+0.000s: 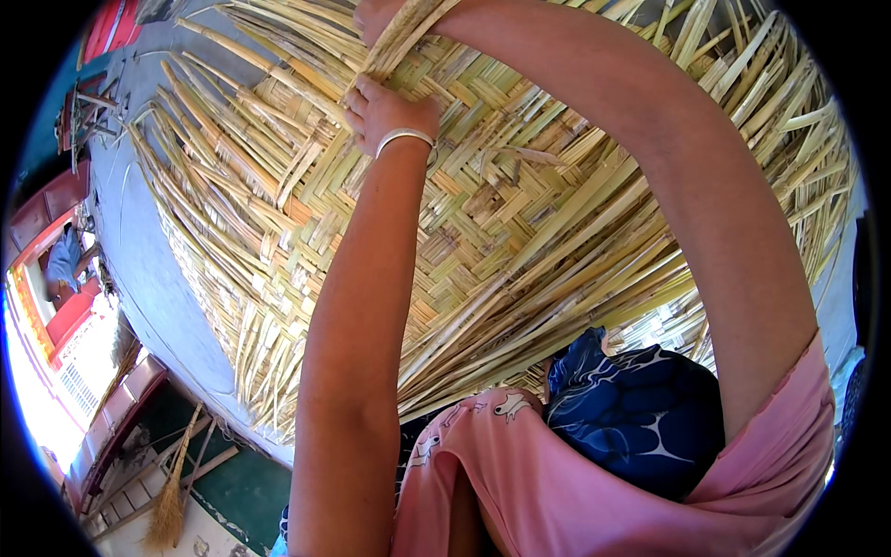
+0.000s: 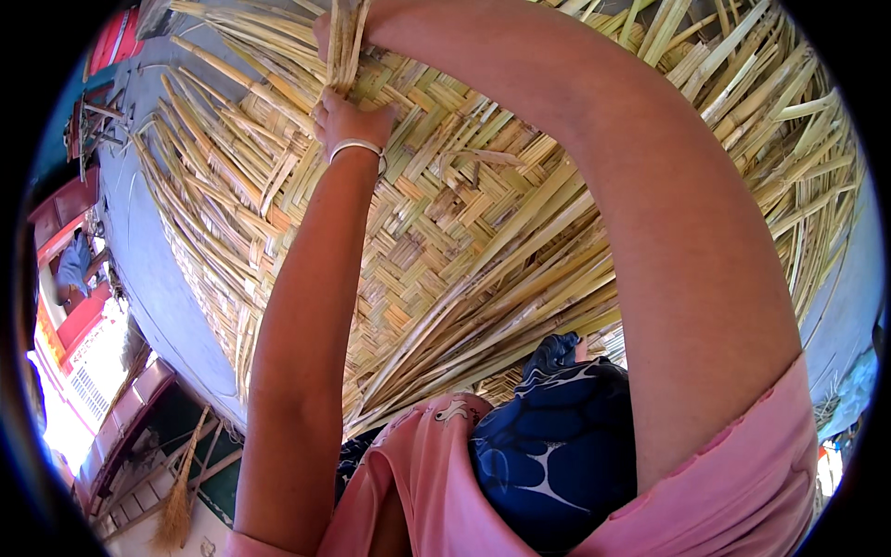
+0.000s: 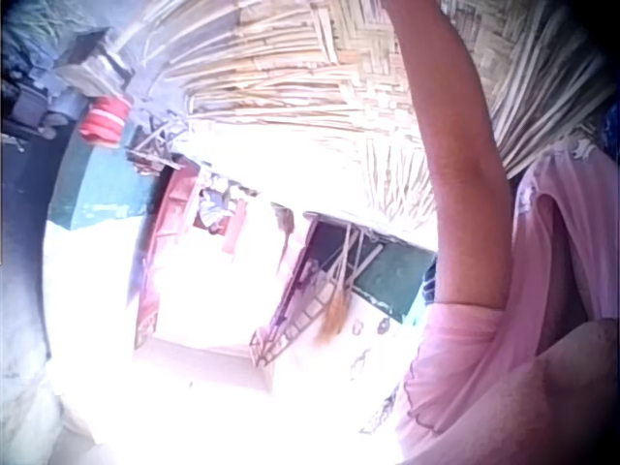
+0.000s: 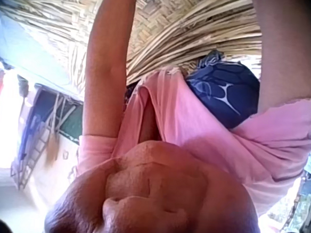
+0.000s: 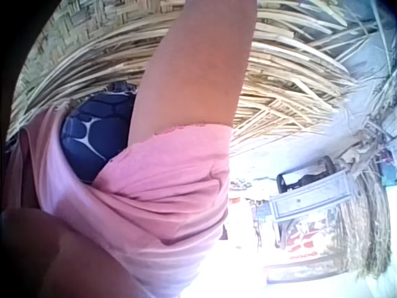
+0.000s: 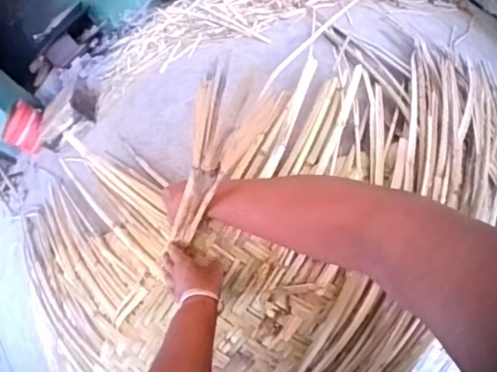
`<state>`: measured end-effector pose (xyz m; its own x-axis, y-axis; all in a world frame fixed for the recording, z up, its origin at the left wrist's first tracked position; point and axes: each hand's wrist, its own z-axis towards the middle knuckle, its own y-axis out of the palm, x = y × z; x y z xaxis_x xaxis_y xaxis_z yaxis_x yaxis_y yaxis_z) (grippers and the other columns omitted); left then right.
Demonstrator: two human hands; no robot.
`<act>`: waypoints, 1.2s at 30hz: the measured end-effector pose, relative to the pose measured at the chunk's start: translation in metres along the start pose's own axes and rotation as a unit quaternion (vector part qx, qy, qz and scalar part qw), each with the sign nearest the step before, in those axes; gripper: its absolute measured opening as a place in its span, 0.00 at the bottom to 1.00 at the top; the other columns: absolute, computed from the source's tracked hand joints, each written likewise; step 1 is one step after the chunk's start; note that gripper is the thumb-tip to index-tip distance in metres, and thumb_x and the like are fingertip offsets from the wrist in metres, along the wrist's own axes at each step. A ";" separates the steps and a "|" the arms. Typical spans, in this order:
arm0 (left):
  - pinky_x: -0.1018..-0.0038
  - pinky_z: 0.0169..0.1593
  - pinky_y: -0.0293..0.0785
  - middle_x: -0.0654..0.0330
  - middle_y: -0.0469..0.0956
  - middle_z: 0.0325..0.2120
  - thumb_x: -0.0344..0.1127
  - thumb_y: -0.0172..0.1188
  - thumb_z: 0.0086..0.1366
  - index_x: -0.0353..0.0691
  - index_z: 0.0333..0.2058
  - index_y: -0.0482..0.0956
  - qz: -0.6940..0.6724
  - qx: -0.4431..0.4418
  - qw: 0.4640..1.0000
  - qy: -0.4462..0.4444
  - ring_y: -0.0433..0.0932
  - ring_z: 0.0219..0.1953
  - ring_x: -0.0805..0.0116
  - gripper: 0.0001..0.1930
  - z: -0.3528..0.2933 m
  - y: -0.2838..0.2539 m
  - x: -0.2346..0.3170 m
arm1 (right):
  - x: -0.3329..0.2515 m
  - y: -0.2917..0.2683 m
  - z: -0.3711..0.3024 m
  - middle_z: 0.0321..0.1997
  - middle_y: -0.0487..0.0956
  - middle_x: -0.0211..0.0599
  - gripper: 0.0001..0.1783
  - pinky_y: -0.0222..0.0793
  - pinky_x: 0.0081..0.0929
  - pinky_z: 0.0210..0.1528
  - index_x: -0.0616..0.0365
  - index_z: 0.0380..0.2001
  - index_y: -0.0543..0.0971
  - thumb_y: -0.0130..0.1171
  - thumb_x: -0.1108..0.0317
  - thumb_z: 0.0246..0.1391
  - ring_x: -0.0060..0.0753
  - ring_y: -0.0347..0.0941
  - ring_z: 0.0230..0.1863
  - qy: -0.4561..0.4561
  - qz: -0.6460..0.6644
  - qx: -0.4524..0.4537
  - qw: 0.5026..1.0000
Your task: The person weaves a large basket using dried palm leaves, interlacing strands by hand to form a tight pattern. The person sits on the floor and continuously adjusts the weave to maintain tension and alignment.
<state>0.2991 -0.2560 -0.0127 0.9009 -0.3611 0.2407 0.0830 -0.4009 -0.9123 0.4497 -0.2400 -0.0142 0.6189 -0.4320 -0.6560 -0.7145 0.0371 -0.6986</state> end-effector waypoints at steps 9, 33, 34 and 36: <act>0.55 0.63 0.46 0.55 0.48 0.63 0.48 0.69 0.41 0.42 0.61 0.49 -0.032 0.071 0.997 0.016 0.44 0.66 0.53 0.52 -0.007 0.007 -0.009 | -0.006 0.001 0.002 0.23 0.77 0.42 0.10 0.68 0.34 0.29 0.58 0.23 0.79 0.62 0.64 0.38 0.36 0.73 0.25 -0.017 0.002 0.003 1.000; 0.59 0.58 0.58 0.51 0.59 0.56 0.49 0.69 0.42 0.39 0.58 0.58 -0.040 0.058 0.995 0.066 0.54 0.60 0.50 0.45 0.004 -0.014 -0.026 | 0.048 0.013 0.012 0.19 0.76 0.35 0.04 0.66 0.33 0.25 0.55 0.21 0.79 0.58 0.67 0.42 0.33 0.71 0.21 -0.045 0.294 0.009 0.955; 0.61 0.57 0.60 0.50 0.61 0.55 0.47 0.68 0.44 0.39 0.57 0.60 -0.077 0.051 0.993 0.074 0.58 0.58 0.50 0.42 0.016 -0.019 -0.033 | 0.048 0.006 0.000 0.19 0.76 0.35 0.04 0.67 0.32 0.26 0.54 0.23 0.79 0.58 0.67 0.43 0.33 0.71 0.21 -0.008 0.315 -0.004 0.949; 0.63 0.54 0.64 0.48 0.64 0.52 0.44 0.66 0.46 0.39 0.54 0.64 -0.095 0.055 0.985 0.131 0.64 0.54 0.49 0.36 0.035 -0.030 -0.041 | 0.048 -0.001 -0.034 0.24 0.77 0.36 0.06 0.69 0.29 0.27 0.53 0.31 0.78 0.55 0.66 0.49 0.30 0.72 0.24 0.048 0.568 0.019 0.822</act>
<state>0.2747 -0.1999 -0.0071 0.7246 -0.4993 0.4750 0.2991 -0.3932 -0.8695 0.4694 -0.2914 -0.0350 -0.4697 -0.1687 -0.8666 -0.8013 0.4935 0.3382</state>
